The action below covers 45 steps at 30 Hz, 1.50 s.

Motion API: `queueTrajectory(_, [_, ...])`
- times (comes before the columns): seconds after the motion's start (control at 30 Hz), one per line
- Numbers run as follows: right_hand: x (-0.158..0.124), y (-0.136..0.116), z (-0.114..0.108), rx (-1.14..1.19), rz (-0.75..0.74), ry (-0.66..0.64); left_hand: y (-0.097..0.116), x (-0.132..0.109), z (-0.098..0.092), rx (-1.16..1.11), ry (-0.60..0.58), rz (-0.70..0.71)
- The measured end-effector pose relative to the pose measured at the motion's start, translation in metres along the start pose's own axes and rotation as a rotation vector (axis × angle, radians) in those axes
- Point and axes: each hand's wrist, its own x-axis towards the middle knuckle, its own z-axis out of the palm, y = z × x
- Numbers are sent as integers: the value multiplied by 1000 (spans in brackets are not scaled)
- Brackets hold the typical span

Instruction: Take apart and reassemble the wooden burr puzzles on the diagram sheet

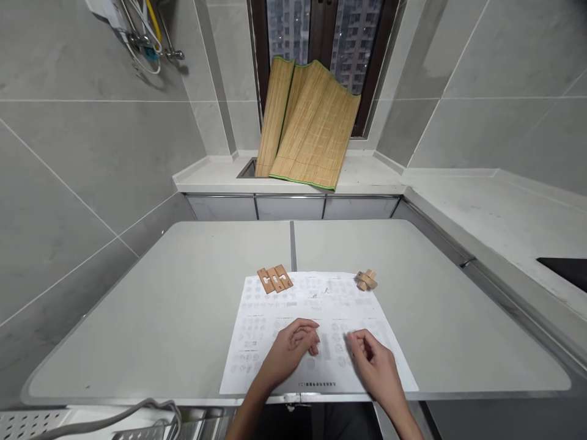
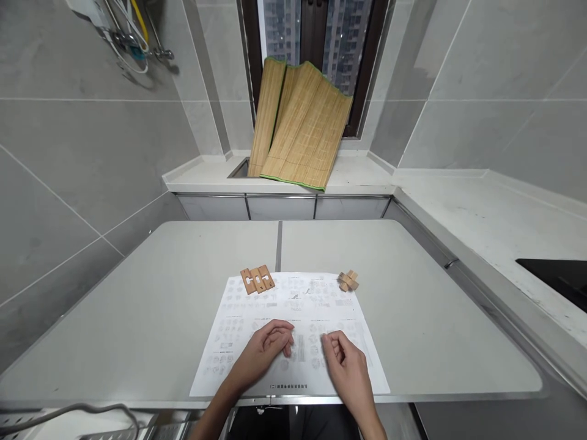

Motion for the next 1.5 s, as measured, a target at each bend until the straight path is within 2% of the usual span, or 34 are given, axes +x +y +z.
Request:
queueTrajectory(0.33, [0, -6, 0, -4, -27, 16, -6, 1, -1, 8, -4, 21])
queueTrajectory(0.53, [2, -2, 1, -6, -19, -12, 0, 0, 1, -4, 13, -10])
queueTrajectory(0.73, [-1, -2, 6, 18, -6, 100, 2, -4, 0, 1, 8, -16])
queueTrajectory(0.8, [-1, -2, 5, 21, -1, 67, 1, -3, -4, 6, -6, 7])
queueTrajectory(0.87, [0, -1, 3, 24, 1, 19, 2, 1, -11, 71, 44, 38])
queueTrajectory(0.93, [0, -3, 3, 32, 2, 20, 3, 9, -21, 242, 206, 84])
queueTrajectory(1.0, [-1, -5, 3, 48, 7, 59, 4, 22, -33, 488, 430, 159])
queueTrajectory(1.07, [-2, -9, 5, 63, 16, 80, 4, 37, -47, 699, 554, 254])
queueTrajectory(1.13, [-3, -11, 6, 73, 29, 80, 2, 52, -62, 850, 617, 301])
queueTrajectory(1.2, [-4, -13, 6, 81, 34, 72, 0, 66, -77, 951, 623, 327])
queueTrajectory(1.33, [-2, -11, 2, 84, 31, 30, -2, 90, -101, 1049, 520, 320])
queueTrajectory(1.5, [2, -4, -3, 52, 7, -43, -1, 103, -110, 1053, 404, 304])
